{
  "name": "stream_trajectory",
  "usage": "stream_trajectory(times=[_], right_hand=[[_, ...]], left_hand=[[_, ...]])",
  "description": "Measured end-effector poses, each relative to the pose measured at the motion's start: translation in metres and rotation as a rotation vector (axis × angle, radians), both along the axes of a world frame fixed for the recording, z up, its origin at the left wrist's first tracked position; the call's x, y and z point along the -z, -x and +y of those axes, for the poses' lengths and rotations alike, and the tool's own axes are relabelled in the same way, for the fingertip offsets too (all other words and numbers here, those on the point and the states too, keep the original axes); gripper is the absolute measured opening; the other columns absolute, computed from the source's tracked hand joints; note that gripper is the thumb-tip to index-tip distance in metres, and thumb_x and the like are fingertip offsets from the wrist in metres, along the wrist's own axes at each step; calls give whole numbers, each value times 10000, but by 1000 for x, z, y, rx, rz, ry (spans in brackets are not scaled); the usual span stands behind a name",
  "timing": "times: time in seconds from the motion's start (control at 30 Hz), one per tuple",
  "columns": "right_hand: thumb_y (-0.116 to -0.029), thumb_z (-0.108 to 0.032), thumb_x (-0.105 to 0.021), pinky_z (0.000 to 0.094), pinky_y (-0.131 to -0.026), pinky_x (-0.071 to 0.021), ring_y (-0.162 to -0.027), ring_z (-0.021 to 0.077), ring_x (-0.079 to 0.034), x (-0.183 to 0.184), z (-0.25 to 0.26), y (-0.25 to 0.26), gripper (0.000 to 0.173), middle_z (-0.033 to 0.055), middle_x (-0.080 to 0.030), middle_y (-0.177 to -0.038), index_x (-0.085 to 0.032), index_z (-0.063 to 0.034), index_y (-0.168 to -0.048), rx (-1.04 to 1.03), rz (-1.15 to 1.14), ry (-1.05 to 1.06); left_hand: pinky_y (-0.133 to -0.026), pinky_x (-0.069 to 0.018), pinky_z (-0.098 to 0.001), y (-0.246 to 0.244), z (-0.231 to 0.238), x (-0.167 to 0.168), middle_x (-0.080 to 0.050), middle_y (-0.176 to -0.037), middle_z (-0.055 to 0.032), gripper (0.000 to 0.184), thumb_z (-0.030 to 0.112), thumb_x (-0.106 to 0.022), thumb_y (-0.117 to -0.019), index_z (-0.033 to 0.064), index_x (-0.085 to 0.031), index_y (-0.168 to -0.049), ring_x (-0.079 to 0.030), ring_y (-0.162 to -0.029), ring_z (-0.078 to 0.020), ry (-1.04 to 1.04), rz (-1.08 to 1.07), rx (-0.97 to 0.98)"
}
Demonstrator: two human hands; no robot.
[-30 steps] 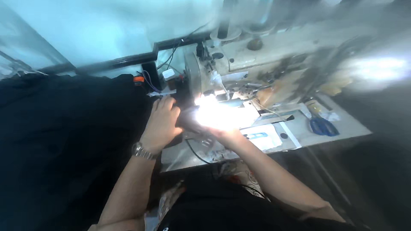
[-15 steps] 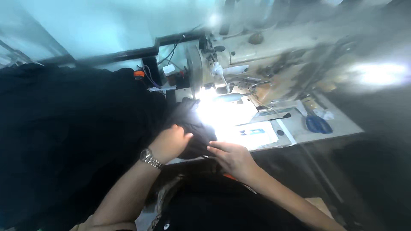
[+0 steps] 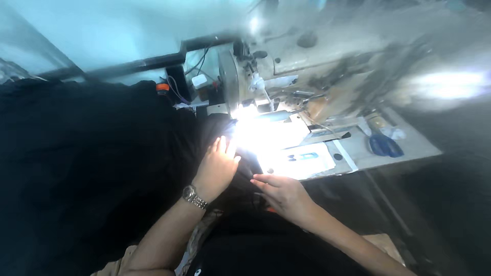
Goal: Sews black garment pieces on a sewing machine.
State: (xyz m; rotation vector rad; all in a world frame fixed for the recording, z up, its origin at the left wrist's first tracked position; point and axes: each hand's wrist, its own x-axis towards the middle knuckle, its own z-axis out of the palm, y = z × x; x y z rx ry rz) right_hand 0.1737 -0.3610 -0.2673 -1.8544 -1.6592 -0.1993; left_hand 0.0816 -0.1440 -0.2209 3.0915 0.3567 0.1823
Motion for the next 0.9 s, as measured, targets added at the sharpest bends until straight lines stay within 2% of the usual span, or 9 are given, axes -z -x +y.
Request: stream_trajectory(times=[0.13,0.23,0.37,0.43,0.53,0.6,0.73,0.83,0.9], right_hand=[[-1033,-166,-535,327,-831,-607,-1033,184,-731,-5,11,-9,259,65,-740,-1207,-755,-103,-1155,4,24,-15],[-1050,-201,-532,352,-793,-617,-1009,188,-741,-13,29,-22,257,55,-749,-1181,-759,-108,-1128,19,15,0],[-1062,-245,-533,369,-804,-623,-992,186,-748,-11,47,-32,277,39,-754,-1182,-772,-126,-1135,71,29,-5],[-1060,-217,-536,372,-780,-624,-961,191,-755,-14,48,-34,266,41,-754,-1200,-768,-132,-1159,74,26,-42],[-1048,-176,-550,368,-721,-622,-901,192,-756,-9,43,-34,251,46,-758,-1181,-766,-139,-1171,72,27,-107],[-1052,-175,-543,360,-751,-619,-928,187,-753,-7,41,-35,259,54,-758,-1182,-762,-142,-1186,62,30,-134],[-1061,-185,-530,341,-827,-615,-1025,181,-742,-1,41,-37,265,56,-748,-1214,-763,-126,-1172,57,9,-97],[-1067,-200,-517,356,-781,-621,-968,188,-753,-4,44,-40,274,46,-756,-1193,-767,-132,-1159,76,-10,-59],[-1062,-214,-528,411,-710,-621,-870,224,-753,-6,52,-45,265,60,-772,-1067,-773,-144,-1135,109,-39,-47]], left_hand=[[-1176,-404,-474,-10,12,9,-529,-1496,-230,498,351,-430,-1085,34,-573,-1441,-483,-1431,-347,-4,-70,13],[-1201,-376,-456,-26,31,8,-533,-1512,-179,469,310,-439,-1066,87,-583,-1453,-462,-1453,-299,108,-93,-23],[-1141,-452,-453,-36,45,6,-530,-1504,-162,398,215,-486,-1071,74,-598,-1425,-519,-1394,-298,128,-207,-37],[-1151,-441,-444,-29,30,-3,-557,-1469,-146,331,126,-505,-1052,70,-643,-1348,-505,-1396,-302,63,-248,16],[-1122,-471,-417,-13,11,7,-693,-1281,-120,264,100,-527,-1011,42,-714,-1188,-622,-1268,-267,17,-242,123],[-1131,-466,-417,-10,15,12,-683,-1308,-141,309,121,-498,-1034,6,-689,-1249,-624,-1281,-275,26,-215,90],[-1163,-438,-409,-11,27,10,-667,-1351,-138,340,191,-486,-1053,12,-701,-1247,-595,-1329,-264,72,-221,93],[-1151,-449,-408,-19,36,9,-668,-1352,-127,349,214,-496,-1056,28,-693,-1277,-599,-1323,-247,127,-227,78],[-1129,-469,-397,-27,47,7,-655,-1377,-96,358,249,-513,-1057,76,-679,-1322,-598,-1317,-209,191,-197,20]])
